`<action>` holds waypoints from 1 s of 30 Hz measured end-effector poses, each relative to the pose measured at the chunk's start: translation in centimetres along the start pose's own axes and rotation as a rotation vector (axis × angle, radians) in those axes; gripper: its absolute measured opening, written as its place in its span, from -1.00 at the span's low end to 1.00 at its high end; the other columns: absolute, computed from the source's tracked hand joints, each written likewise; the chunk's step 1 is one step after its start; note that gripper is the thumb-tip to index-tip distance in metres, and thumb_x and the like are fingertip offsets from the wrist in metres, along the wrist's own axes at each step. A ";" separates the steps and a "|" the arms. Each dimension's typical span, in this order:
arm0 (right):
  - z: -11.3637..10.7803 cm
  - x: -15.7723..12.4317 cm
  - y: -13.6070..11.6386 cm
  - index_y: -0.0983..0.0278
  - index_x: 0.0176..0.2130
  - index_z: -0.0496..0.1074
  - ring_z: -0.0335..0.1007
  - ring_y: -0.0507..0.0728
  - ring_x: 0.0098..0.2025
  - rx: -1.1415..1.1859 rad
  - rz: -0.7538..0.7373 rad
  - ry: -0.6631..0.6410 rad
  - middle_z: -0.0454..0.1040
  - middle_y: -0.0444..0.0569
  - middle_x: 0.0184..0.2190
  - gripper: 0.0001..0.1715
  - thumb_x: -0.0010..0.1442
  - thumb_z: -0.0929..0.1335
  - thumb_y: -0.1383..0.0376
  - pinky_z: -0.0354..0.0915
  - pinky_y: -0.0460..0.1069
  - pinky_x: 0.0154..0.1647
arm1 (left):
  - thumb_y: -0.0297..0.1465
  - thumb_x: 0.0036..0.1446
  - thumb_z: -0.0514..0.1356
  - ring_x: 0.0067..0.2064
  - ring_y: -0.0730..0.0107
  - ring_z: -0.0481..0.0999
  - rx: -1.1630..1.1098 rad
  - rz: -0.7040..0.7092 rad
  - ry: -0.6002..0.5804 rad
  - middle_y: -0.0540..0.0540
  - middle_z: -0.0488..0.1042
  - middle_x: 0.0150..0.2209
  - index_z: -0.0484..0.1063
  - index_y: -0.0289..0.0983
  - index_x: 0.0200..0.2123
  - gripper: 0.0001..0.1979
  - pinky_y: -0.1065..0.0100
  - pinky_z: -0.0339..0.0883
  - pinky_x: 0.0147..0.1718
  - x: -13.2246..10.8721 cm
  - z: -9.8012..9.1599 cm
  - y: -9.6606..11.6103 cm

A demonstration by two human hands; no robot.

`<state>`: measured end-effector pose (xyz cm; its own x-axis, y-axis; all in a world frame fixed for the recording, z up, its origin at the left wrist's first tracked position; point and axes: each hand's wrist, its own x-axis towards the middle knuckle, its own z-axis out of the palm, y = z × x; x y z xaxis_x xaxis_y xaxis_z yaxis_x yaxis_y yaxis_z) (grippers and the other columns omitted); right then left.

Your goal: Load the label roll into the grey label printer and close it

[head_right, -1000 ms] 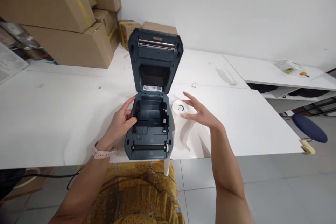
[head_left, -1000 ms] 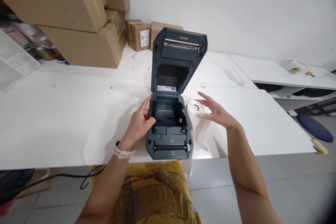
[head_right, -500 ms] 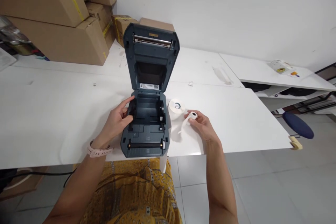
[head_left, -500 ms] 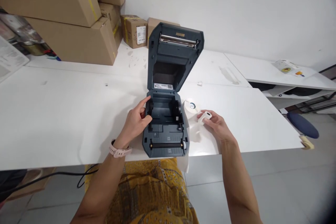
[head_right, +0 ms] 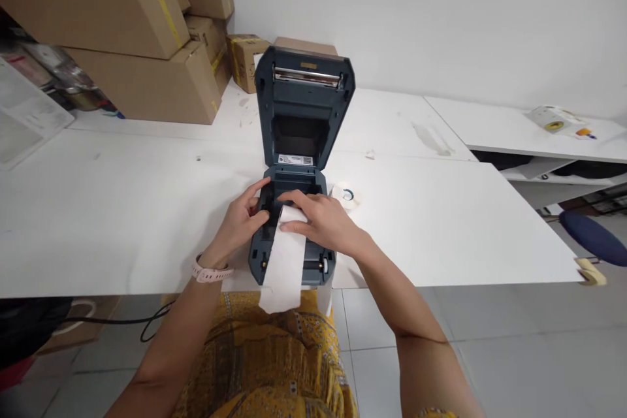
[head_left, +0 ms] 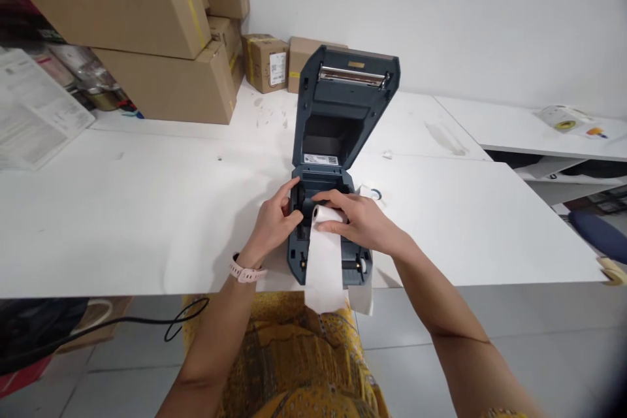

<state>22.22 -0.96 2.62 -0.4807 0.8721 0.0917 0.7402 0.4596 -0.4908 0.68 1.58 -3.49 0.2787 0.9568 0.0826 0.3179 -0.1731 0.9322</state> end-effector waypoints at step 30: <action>1.3 -1.2 0.6 0.21 -0.04 0.40 0.49 0.29 0.20 0.086 -0.180 -0.109 0.45 0.17 0.26 -0.69 0.41 0.32 0.04 0.44 0.18 0.12 | -0.42 0.15 0.18 -0.50 0.45 0.24 0.030 0.019 0.010 0.14 0.22 -0.57 0.23 -0.17 0.39 -0.29 0.39 0.10 -0.46 -0.2 0.1 -0.1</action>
<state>22.66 -1.99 1.10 -0.6533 0.7514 0.0927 0.5968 0.5863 -0.5478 0.69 1.35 -3.62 0.2762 0.9555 0.1039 0.3395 -0.1981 0.9195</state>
